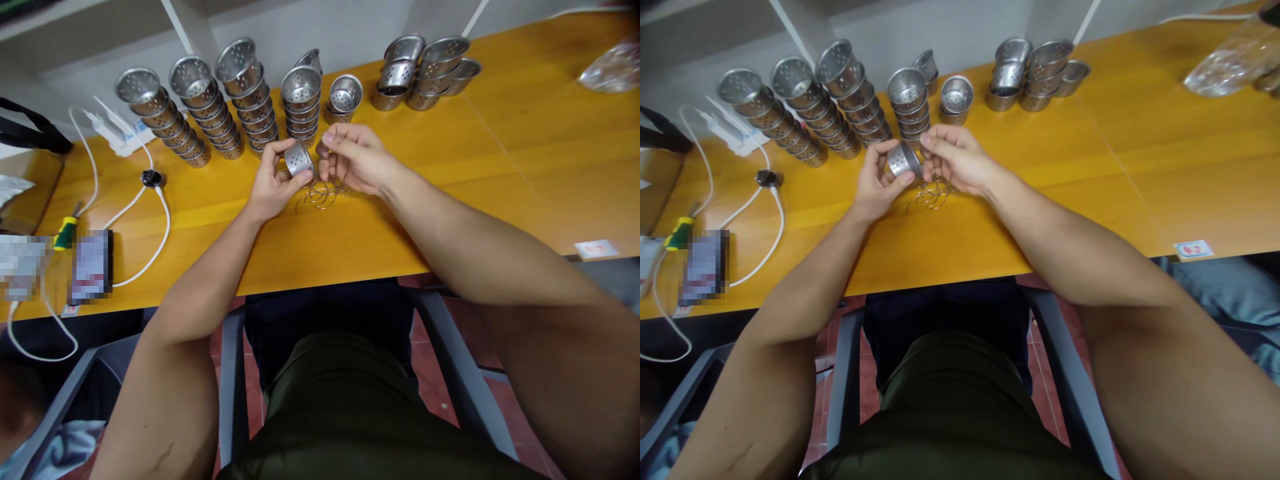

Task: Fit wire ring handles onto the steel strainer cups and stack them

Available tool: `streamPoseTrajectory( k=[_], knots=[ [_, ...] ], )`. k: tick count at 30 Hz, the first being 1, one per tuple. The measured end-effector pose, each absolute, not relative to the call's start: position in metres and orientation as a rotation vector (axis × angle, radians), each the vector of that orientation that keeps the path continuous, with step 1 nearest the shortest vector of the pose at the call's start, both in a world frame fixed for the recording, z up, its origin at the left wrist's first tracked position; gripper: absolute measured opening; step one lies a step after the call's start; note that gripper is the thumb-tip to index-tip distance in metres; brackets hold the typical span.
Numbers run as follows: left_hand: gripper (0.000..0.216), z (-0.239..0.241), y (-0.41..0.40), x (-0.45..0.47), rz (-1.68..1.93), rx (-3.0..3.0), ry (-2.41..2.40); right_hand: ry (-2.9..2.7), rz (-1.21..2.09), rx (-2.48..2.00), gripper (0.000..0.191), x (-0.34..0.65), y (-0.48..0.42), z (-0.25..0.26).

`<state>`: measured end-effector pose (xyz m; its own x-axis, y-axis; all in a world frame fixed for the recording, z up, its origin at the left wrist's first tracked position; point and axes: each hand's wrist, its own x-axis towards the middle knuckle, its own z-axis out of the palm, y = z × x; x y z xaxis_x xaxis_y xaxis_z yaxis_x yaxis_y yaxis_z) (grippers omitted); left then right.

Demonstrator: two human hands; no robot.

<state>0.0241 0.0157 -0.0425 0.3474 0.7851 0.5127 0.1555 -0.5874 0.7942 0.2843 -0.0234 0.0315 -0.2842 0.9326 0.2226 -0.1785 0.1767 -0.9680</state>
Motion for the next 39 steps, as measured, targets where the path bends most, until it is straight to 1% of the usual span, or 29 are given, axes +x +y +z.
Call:
streamPoseTrajectory(
  k=[3, 5, 7, 10, 13, 16, 17, 20, 21, 23, 25, 27, 30, 33, 35, 39],
  knots=[
    [0.091, -0.043, 0.021, 0.021, 1.282, 1.946, 0.848, -1.395, 1.325, -0.732, 0.079, 0.300, -0.022, 0.039],
    [0.089, -0.046, 0.029, 0.016, 1.285, 1.898, 0.862, -1.496, 1.253, -0.747, 0.068, 0.308, -0.021, 0.039],
    [0.092, -0.052, 0.038, 0.011, 1.277, 1.839, 0.905, -1.724, 1.135, -0.841, 0.056, 0.313, -0.020, 0.033],
    [0.100, -0.061, 0.050, 0.007, 1.289, 1.770, 0.933, -2.059, 0.840, -0.992, 0.042, 0.313, -0.018, 0.022],
    [0.100, -0.064, 0.053, 0.008, 1.326, 1.770, 0.875, -2.160, 0.559, -1.057, 0.033, 0.313, -0.019, 0.019],
    [0.104, -0.061, 0.049, 0.012, 1.402, 1.853, 0.822, -2.113, 0.426, -1.092, 0.026, 0.313, -0.026, 0.028],
    [0.106, -0.059, 0.047, 0.013, 1.421, 1.884, 0.811, -2.087, 0.418, -1.090, 0.028, 0.312, -0.030, 0.033],
    [0.106, -0.051, 0.041, 0.016, 1.400, 1.960, 0.784, -2.093, 0.473, -1.007, 0.049, 0.304, -0.042, 0.042],
    [0.106, -0.049, 0.040, 0.017, 1.375, 1.979, 0.775, -2.123, 0.499, -0.959, 0.048, 0.300, -0.045, 0.043],
    [0.106, -0.045, 0.037, 0.018, 1.339, 2.001, 0.765, -2.173, 0.539, -0.881, 0.037, 0.292, -0.050, 0.044],
    [0.102, -0.042, 0.033, 0.017, 1.308, 1.984, 0.786, -2.157, 0.522, -0.908, 0.032, 0.286, -0.051, 0.047],
    [0.095, -0.040, 0.028, 0.015, 1.253, 1.930, 0.825, -2.093, 0.409, -1.025, 0.031, 0.285, -0.051, 0.057],
    [0.087, -0.040, 0.022, 0.013, 1.180, 1.869, 0.849, -1.999, 0.121, -1.113, 0.027, 0.292, -0.041, 0.082],
    [0.082, -0.042, 0.018, 0.013, 1.170, 1.902, 0.797, -2.010, -0.132, -1.104, 0.032, 0.296, -0.019, 0.112],
    [0.079, -0.043, 0.018, 0.015, 1.185, 1.926, 0.752, -2.069, -0.236, -1.197, 0.037, 0.291, -0.003, 0.132],
    [0.077, -0.044, 0.017, 0.016, 1.199, 1.940, 0.753, -2.207, -0.138, -1.508, 0.052, 0.267, 0.015, 0.160]
  ],
)
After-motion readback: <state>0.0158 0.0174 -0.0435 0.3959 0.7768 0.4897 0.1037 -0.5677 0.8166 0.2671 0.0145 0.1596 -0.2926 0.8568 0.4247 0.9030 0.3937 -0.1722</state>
